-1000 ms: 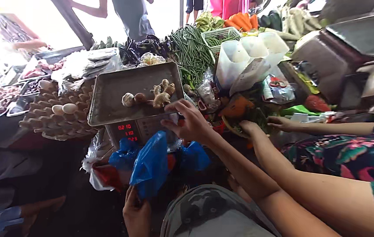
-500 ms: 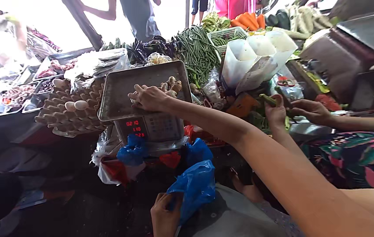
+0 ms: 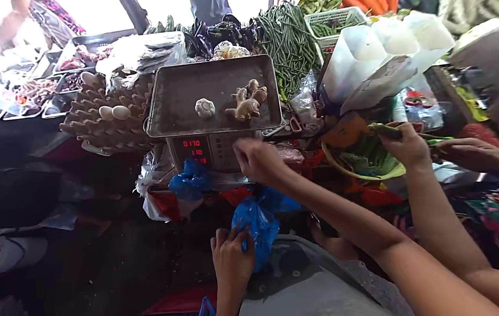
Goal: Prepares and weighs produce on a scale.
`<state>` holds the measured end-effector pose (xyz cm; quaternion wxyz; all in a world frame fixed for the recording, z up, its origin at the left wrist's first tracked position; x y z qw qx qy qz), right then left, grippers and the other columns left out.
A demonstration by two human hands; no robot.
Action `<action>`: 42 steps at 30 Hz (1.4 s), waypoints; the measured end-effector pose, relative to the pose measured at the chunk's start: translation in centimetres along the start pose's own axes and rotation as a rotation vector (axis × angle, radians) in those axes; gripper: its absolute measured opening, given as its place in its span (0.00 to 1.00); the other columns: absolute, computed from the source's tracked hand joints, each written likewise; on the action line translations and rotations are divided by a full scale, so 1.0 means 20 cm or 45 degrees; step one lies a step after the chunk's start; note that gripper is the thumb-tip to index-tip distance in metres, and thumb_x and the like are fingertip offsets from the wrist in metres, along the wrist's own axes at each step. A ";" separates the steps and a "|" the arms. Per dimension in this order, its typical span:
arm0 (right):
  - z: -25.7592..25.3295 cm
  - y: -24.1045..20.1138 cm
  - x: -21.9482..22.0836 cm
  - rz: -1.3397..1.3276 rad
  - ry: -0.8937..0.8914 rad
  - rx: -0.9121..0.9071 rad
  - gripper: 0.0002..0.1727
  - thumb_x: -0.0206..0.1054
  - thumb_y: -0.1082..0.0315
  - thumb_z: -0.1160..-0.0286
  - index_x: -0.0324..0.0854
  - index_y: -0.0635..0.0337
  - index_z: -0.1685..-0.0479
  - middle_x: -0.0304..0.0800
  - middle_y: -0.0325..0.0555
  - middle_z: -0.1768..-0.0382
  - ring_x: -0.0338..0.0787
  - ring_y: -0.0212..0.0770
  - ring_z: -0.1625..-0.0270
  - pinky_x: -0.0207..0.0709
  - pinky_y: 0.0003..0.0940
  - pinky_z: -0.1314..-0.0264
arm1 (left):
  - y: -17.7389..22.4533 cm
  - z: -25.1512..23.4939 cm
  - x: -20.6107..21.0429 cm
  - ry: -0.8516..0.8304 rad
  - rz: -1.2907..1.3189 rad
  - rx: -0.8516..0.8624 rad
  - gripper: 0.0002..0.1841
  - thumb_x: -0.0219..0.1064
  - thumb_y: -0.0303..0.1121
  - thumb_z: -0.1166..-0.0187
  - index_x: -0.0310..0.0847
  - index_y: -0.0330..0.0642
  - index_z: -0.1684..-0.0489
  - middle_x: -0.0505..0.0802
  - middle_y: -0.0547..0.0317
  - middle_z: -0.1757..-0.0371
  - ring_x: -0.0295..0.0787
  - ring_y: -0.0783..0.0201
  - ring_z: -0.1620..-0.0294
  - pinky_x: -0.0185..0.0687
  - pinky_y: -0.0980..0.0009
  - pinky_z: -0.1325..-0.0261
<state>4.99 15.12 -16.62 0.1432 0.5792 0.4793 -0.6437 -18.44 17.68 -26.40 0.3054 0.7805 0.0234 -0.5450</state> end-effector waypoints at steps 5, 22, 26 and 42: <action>0.03 0.10 0.39 0.054 -0.100 -0.079 0.26 0.51 0.62 0.07 0.68 0.54 0.13 0.92 0.55 0.41 0.92 0.59 0.42 0.86 0.53 0.50 | -0.02 -0.05 -0.01 0.120 0.225 0.134 0.16 0.62 0.25 0.37 0.98 0.47 0.61 0.98 0.59 0.62 0.91 0.53 0.47 0.81 0.55 0.41; 0.07 0.04 0.31 0.162 -0.247 0.128 0.26 0.47 0.63 0.07 0.66 0.52 0.11 0.91 0.55 0.39 0.90 0.59 0.38 0.83 0.55 0.46 | -0.37 -0.60 0.11 -0.354 -0.343 -0.448 0.33 0.56 0.16 0.22 0.66 0.45 0.12 0.68 0.48 0.10 0.87 0.37 0.35 0.85 0.44 0.45; 0.03 0.07 0.31 0.199 -0.041 0.131 0.26 0.51 0.63 0.08 0.69 0.53 0.13 0.92 0.56 0.44 0.92 0.60 0.44 0.84 0.54 0.54 | -0.39 -0.67 0.11 -0.424 -0.388 -0.459 0.28 0.55 0.21 0.19 0.74 0.47 0.18 0.63 0.48 0.08 0.87 0.38 0.35 0.86 0.46 0.44; 0.30 0.11 0.42 -0.211 -0.278 0.179 0.24 0.50 0.52 0.10 0.86 0.54 0.35 0.94 0.51 0.49 0.94 0.51 0.48 0.84 0.54 0.44 | -0.51 -0.10 -0.20 0.234 0.063 -0.423 0.09 0.63 0.12 0.34 0.88 0.32 0.67 0.86 0.31 0.45 0.86 0.38 0.43 0.85 0.49 0.43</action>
Point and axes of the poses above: each hand's wrist, its own z-axis away from the middle knuckle, its own x-axis out of the palm, y = z × x, the point moved 1 cm from there along -z, towards the middle knuckle
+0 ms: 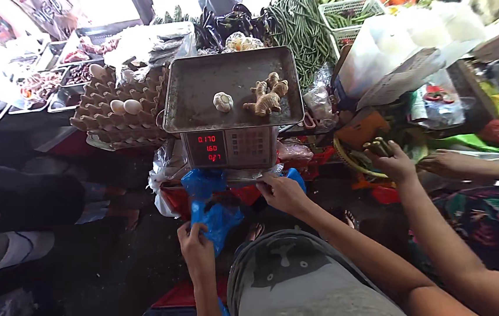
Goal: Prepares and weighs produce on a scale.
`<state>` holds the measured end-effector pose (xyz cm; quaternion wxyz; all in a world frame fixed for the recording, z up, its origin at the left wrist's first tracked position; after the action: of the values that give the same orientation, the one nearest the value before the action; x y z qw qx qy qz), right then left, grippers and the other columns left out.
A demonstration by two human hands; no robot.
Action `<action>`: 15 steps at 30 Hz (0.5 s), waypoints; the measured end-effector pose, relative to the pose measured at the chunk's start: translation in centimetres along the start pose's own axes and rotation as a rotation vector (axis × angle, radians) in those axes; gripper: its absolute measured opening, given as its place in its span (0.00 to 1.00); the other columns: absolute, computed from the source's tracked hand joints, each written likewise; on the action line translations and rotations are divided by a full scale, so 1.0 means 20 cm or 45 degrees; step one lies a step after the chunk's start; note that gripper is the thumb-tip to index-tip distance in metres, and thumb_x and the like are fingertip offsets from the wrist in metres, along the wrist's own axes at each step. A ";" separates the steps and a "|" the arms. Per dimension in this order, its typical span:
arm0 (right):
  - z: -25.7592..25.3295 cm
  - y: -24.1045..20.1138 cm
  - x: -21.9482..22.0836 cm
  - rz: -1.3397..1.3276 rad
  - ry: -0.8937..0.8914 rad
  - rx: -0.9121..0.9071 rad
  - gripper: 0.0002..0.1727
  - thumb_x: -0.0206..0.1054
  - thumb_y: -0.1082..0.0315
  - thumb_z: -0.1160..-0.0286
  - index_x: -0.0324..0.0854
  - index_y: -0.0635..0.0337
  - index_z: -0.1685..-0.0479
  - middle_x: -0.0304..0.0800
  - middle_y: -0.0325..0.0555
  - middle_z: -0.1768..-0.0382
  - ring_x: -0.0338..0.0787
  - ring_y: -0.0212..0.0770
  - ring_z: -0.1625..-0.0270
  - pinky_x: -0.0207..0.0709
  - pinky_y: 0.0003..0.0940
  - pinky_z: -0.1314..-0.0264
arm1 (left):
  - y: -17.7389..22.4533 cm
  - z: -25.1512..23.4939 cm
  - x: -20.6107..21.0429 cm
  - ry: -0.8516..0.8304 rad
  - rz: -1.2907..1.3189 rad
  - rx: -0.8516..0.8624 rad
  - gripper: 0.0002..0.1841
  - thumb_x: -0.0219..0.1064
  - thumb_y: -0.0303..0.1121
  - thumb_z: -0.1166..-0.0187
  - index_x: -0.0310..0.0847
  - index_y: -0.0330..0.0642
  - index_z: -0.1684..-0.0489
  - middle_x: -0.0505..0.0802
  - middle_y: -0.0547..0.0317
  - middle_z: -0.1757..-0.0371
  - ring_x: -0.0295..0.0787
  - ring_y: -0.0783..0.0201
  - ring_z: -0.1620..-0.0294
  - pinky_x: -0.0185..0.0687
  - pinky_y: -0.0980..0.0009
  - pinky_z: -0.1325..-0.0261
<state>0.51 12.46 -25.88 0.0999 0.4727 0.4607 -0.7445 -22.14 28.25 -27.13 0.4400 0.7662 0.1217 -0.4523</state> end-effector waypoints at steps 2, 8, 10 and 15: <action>0.00 -0.01 0.00 -0.007 -0.074 0.010 0.25 0.50 0.50 0.10 0.86 0.54 0.34 0.94 0.51 0.48 0.94 0.51 0.47 0.83 0.54 0.42 | -0.05 0.06 -0.01 0.020 -0.087 -0.073 0.07 0.68 0.16 0.31 0.92 0.34 0.65 0.90 0.34 0.54 0.90 0.38 0.52 0.86 0.45 0.49; -0.16 -0.30 -0.33 -0.190 0.125 -0.182 0.25 0.54 0.47 0.10 0.88 0.57 0.62 0.88 0.47 0.69 0.89 0.47 0.64 0.81 0.54 0.60 | -0.06 0.07 -0.02 0.174 -0.125 -0.003 0.11 0.67 0.20 0.32 0.95 0.36 0.58 0.94 0.38 0.58 0.92 0.38 0.56 0.85 0.41 0.53; -0.32 -0.46 -0.46 -0.166 0.253 -0.406 0.18 0.55 0.55 0.15 0.87 0.55 0.47 0.87 0.47 0.57 0.88 0.46 0.56 0.82 0.51 0.56 | 0.00 0.05 -0.03 0.151 -0.065 0.012 0.19 0.66 0.19 0.36 0.92 0.36 0.46 0.92 0.34 0.45 0.94 0.37 0.53 0.87 0.39 0.56; -0.90 -0.71 -0.51 0.025 0.094 -0.632 0.32 0.68 0.67 0.27 0.69 0.61 0.20 0.75 0.60 0.34 0.83 0.54 0.35 0.81 0.47 0.35 | 0.22 0.01 -0.10 0.049 -0.048 0.140 0.30 0.69 0.19 0.41 0.85 0.40 0.30 0.82 0.36 0.24 0.93 0.38 0.48 0.88 0.42 0.59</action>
<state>8.58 31.43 -11.58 0.2034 0.4651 0.6281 -0.5898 -20.81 26.04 -23.16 0.3860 0.7954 0.1195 -0.4518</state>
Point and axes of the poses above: each hand's wrist, its own z-axis away from the middle knuckle, its own x-axis out of the palm, y = z × x, the point moved 1 cm from there along -z, towards the middle knuckle
